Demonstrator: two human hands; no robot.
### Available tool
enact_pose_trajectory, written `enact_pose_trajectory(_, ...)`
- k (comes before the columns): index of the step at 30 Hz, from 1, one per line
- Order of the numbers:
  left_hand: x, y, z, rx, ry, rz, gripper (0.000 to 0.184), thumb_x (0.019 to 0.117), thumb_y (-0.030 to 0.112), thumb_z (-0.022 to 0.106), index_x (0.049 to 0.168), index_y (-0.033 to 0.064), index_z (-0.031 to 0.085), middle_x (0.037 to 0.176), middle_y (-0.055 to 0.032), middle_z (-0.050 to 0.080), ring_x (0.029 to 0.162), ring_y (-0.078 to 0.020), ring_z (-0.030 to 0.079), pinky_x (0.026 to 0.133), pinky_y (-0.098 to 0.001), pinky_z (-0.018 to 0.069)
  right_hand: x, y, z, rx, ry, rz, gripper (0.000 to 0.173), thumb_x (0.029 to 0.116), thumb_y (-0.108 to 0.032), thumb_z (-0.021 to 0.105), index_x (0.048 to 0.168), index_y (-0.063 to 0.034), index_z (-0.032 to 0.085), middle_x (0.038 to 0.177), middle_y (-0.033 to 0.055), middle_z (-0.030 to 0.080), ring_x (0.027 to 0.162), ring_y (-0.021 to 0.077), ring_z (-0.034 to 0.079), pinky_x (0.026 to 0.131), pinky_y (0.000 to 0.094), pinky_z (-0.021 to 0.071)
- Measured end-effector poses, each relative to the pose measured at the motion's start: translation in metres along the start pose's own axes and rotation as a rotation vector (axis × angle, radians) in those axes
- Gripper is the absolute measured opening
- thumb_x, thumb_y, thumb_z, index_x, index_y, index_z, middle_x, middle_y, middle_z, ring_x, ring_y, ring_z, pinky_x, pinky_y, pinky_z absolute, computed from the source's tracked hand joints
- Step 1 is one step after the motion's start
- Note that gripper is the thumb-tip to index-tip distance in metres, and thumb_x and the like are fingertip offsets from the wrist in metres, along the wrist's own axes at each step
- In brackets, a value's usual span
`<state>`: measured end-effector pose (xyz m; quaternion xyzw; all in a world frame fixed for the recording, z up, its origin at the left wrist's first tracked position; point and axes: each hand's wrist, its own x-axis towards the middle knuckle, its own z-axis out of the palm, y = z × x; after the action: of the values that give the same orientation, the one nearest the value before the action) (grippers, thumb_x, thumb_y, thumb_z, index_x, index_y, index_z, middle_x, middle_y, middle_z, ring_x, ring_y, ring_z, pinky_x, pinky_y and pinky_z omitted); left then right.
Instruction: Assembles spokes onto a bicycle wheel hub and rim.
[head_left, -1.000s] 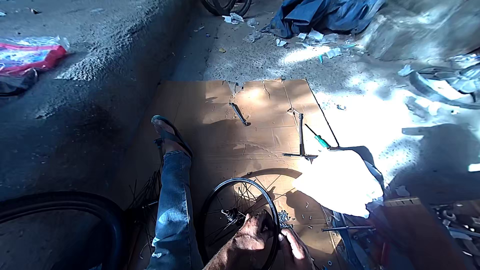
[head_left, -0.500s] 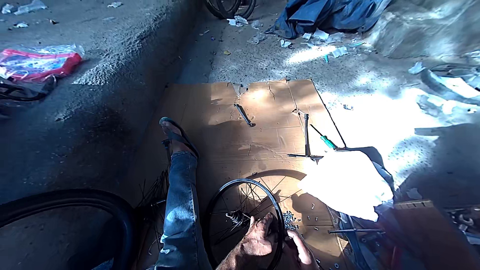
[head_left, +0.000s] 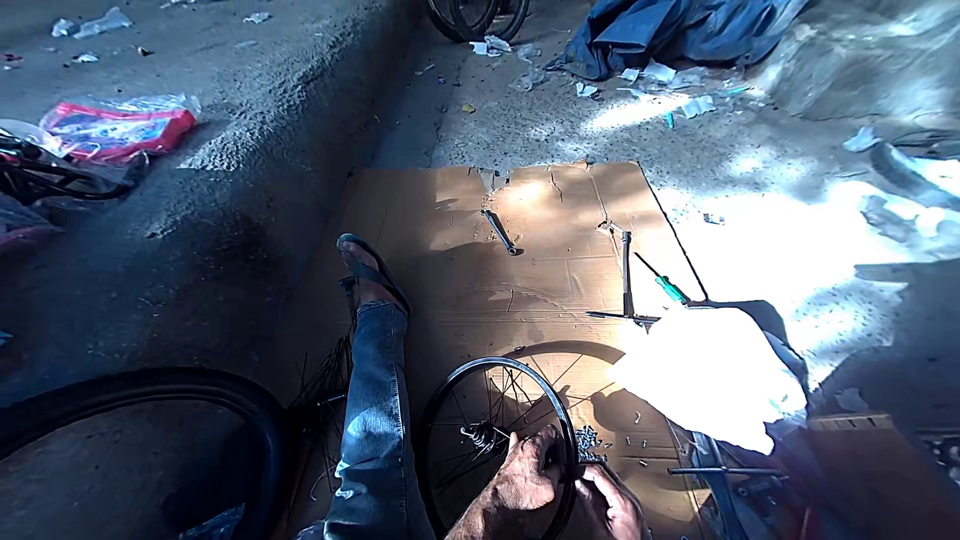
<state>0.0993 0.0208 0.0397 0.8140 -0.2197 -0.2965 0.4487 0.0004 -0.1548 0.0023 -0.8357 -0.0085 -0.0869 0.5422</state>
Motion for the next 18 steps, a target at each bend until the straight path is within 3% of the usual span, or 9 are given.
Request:
enact_pose_trajectory(3,0.0014,-0.0005,0.0006,0.007,0.013,0.012,0.024,0.0919,0.02,0.06,0.112,0.0072,0.063,0.098,-0.0073,0.07,0.098,-0.0211,0.067,0.103,-0.0576,0.0434,0.0014,-0.0016,-0.0036,-0.096,-0.025,-0.023,0.014,0.0982,-0.012,0.062,0.101,-0.0032,0.073,0.104,0.009,0.072,0.1,0.0125,0.069,0.09,0.028,0.0576)
enact_pose_trajectory(6,0.0007,-0.0028,0.0012,0.016,-0.001,0.006,0.027,0.0899,0.022,0.065,0.112,0.0065,0.064,0.098,-0.0085,0.069,0.095,-0.0222,0.066,0.102,-0.0565,0.044,-0.0012,-0.0024,-0.005,0.014,-0.069,0.039,0.022,0.0966,-0.012,0.067,0.114,0.0009,0.068,0.113,0.0125,0.069,0.101,0.0131,0.07,0.09,0.0288,0.0607)
enact_pose_trajectory(9,-0.0007,-0.0024,0.0002,0.036,-0.022,0.002,0.028,0.0892,0.023,0.066,0.111,0.006,0.064,0.097,-0.0097,0.069,0.094,-0.0236,0.065,0.102,-0.055,0.0436,-0.0012,-0.0016,-0.0018,-0.005,-0.028,0.04,0.015,0.094,-0.009,0.066,0.105,-0.0013,0.071,0.107,0.0106,0.07,0.1,0.012,0.069,0.089,0.0275,0.0586)
enact_pose_trajectory(11,0.0001,-0.0048,-0.0008,0.022,-0.023,0.023,0.024,0.0885,0.022,0.067,0.107,0.0064,0.065,0.094,-0.0091,0.068,0.09,-0.0232,0.065,0.097,-0.0532,0.0461,0.0011,-0.0013,-0.0022,-0.054,-0.012,0.0,0.012,0.0953,-0.01,0.065,0.098,-0.0023,0.073,0.103,0.0097,0.072,0.099,0.0117,0.069,0.089,0.0262,0.0573)
enact_pose_trajectory(15,-0.0004,-0.0057,-0.0015,0.014,-0.036,0.042,0.021,0.0897,0.02,0.066,0.105,0.0061,0.065,0.091,-0.0089,0.068,0.088,-0.0228,0.065,0.095,-0.0531,0.0472,0.0027,-0.0034,-0.0061,0.056,-0.062,0.015,0.021,0.0939,-0.007,0.068,0.112,0.0032,0.068,0.114,0.0146,0.067,0.103,0.014,0.069,0.09,0.028,0.0604)
enact_pose_trajectory(18,-0.0005,-0.0045,0.0009,0.023,-0.032,0.025,0.021,0.0915,0.02,0.065,0.107,0.0057,0.065,0.092,-0.009,0.069,0.091,-0.023,0.065,0.1,-0.0536,0.0438,0.0045,-0.0017,-0.0065,0.037,-0.048,0.004,0.011,0.0928,-0.007,0.068,0.101,-0.0001,0.072,0.107,0.012,0.07,0.103,0.0129,0.068,0.09,0.0267,0.0583)
